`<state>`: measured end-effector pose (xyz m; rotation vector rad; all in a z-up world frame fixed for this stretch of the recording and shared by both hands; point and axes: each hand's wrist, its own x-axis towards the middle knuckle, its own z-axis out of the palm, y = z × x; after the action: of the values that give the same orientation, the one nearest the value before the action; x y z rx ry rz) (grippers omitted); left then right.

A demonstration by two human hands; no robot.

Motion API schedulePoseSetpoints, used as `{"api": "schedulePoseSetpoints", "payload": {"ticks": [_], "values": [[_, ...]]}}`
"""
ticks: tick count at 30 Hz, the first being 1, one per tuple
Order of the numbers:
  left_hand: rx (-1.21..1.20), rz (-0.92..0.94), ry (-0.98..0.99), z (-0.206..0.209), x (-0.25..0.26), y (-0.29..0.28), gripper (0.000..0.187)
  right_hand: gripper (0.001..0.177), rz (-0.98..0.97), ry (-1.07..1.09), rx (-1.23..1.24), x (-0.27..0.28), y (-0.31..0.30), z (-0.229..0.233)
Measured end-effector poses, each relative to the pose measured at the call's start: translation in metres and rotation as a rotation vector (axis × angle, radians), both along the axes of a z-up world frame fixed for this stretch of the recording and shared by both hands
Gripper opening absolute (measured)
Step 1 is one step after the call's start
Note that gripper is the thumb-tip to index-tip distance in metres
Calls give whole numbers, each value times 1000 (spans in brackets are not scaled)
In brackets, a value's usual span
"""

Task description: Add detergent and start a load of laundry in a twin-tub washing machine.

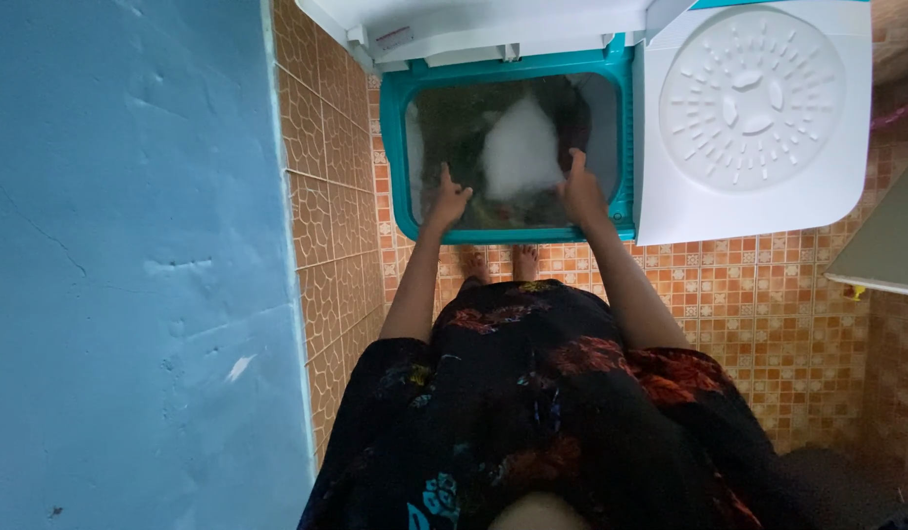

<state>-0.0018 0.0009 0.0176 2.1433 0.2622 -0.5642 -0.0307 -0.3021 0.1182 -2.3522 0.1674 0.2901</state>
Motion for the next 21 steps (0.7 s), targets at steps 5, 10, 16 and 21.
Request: {"api": "schedulePoseSetpoints", "payload": {"ticks": [5, 10, 16, 21], "values": [[-42, -27, -24, -23, 2, 0, 105, 67, -35, 39, 20, 0, 3, 10], [-197, 29, -154, -18, 1, -5, 106, 66, -21, 37, -7, -1, 2, 12], [-129, -42, -91, -3, 5, -4, 104, 71, -28, 46, -35, -2, 3, 0], [-90, -12, -113, -24, 1, -1, 106, 70, -26, 30, -66, -2, 3, 10]]}}
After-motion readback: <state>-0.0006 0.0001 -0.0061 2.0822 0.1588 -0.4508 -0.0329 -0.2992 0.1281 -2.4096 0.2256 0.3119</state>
